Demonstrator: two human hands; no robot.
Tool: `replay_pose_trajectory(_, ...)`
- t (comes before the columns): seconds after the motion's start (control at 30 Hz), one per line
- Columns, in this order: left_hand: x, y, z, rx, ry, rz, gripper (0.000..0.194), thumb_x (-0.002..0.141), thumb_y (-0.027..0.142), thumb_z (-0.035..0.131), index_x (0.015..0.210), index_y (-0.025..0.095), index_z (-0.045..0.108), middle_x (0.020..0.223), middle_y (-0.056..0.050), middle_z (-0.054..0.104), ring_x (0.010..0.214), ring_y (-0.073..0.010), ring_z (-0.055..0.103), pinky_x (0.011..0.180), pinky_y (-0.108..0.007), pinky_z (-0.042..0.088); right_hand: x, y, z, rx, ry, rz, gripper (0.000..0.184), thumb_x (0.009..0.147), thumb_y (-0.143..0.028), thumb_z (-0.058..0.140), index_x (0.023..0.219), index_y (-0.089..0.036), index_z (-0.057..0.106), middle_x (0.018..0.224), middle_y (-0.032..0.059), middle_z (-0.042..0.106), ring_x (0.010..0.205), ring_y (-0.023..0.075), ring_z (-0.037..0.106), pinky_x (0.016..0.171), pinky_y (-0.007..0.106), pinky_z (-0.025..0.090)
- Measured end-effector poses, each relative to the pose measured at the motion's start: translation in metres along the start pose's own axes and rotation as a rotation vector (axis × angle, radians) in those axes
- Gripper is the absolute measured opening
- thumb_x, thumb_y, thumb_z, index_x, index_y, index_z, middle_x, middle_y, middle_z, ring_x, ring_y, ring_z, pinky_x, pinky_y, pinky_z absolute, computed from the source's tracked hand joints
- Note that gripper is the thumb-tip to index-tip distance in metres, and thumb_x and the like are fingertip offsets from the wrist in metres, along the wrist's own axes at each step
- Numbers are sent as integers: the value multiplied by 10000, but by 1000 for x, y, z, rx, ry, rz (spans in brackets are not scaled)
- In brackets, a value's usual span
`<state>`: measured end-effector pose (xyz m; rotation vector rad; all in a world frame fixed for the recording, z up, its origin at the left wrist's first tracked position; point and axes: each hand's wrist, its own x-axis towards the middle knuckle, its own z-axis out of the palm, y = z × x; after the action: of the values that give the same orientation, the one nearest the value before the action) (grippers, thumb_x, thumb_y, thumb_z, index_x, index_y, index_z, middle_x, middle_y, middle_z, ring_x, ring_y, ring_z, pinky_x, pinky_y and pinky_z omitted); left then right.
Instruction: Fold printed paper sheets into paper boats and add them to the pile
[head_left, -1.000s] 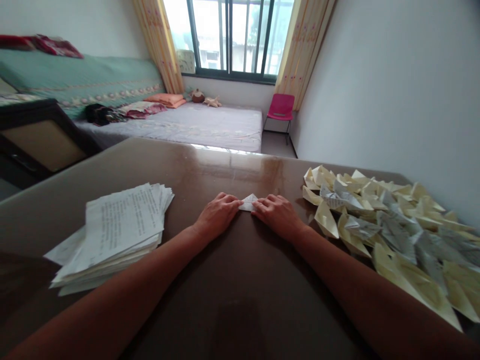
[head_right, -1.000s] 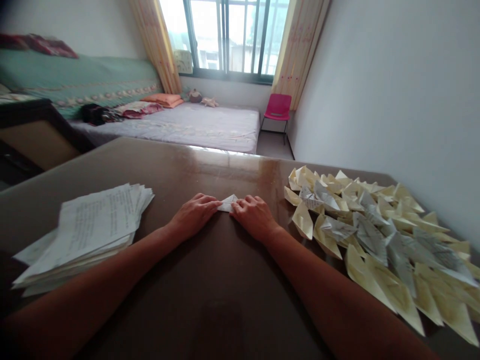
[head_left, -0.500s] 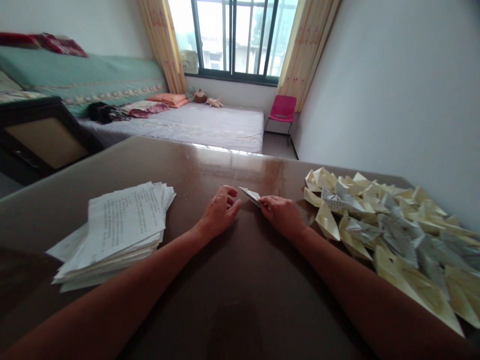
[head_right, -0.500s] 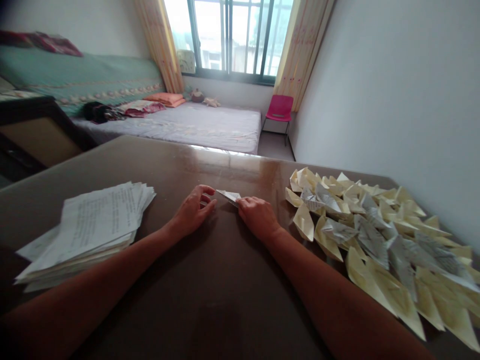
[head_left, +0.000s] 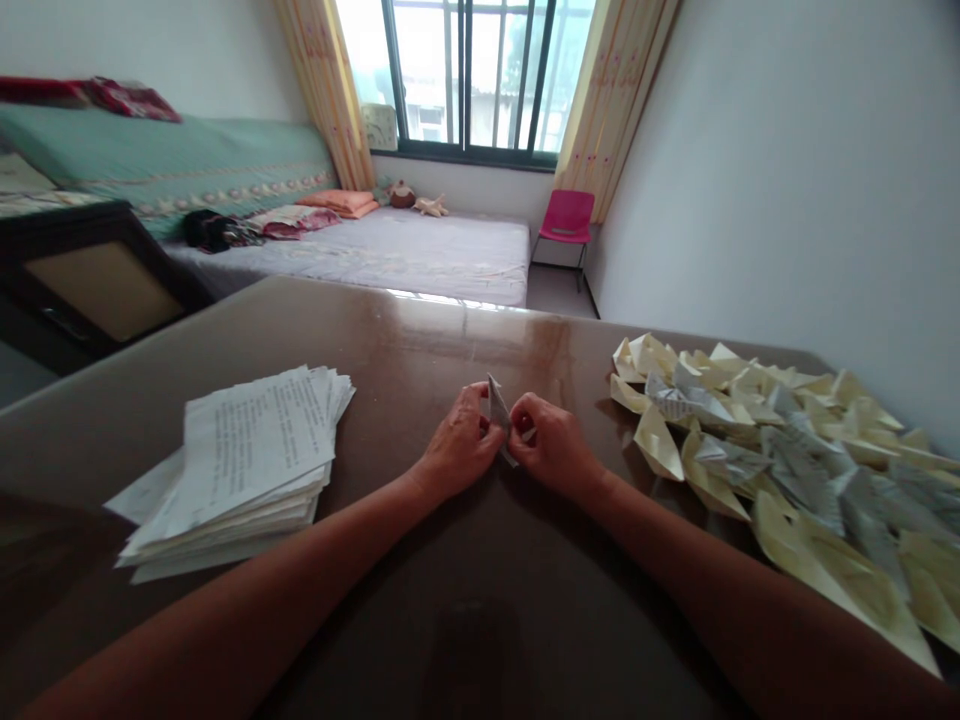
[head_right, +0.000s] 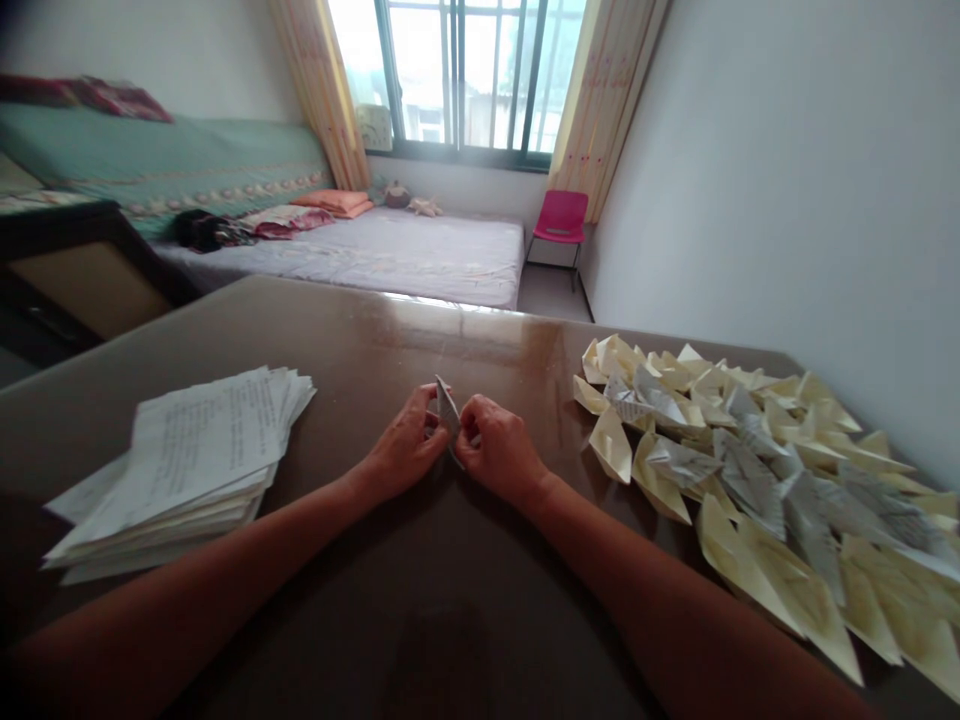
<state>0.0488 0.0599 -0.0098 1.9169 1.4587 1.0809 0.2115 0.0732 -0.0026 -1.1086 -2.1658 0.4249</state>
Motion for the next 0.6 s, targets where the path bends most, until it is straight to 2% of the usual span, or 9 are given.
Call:
replay_pose_trajectory(0.1,-1,3,0,41,-17,-9,202,874,246,462,1069,197,447,952,-43,590,743,-154,615,716,-314,498,-2,-4,0,-7,-39,52,99,764,-191,543,808,-213,457,720,-25,564,616,111,550,587,207,384)
replay_pose_trajectory(0.2,-6,8,0,122,-68,80,134,913,245,402,1036,214,445,908,-34,590,809,-175,611,777,-338,488,-3,-4,-1,-65,-72,129,190,769,-264,573,915,-224,457,747,-29,579,597,125,547,568,223,359)
replay_pose_trajectory(0.3,-9,12,2,192,-89,167,215,900,190,387,1110,219,424,1018,-59,565,915,-187,600,840,-353,483,-2,0,0,-83,-73,118,199,789,-264,554,959,-226,456,755,-20,578,636,144,550,589,234,355)
replay_pose_trajectory(0.4,-7,8,3,197,-57,206,398,810,120,457,1192,214,395,1146,-83,503,996,-191,572,885,-354,480,-1,4,0,-14,-50,61,201,775,-206,539,956,-223,453,768,-17,562,662,140,534,622,233,371)
replay_pose_trajectory(0.47,-4,3,2,174,-50,174,453,755,101,494,1183,214,401,1130,-72,494,888,-165,580,813,-329,501,1,7,0,17,-36,27,212,749,-171,539,938,-220,457,777,-18,545,673,135,516,633,229,377)
replay_pose_trajectory(0.53,-1,-3,0,170,-36,122,421,729,99,508,1126,211,423,1065,-51,500,773,-139,562,719,-300,502,2,10,-2,31,-26,-2,208,728,-140,532,910,-214,462,789,-15,526,680,130,502,634,224,381)
replay_pose_trajectory(0.6,1,-6,-3,202,-39,95,379,715,95,507,1070,211,439,1000,-33,510,745,-139,548,680,-288,486,3,14,-4,39,-24,-24,216,713,-108,518,896,-209,467,820,-7,517,708,129,502,652,222,393)
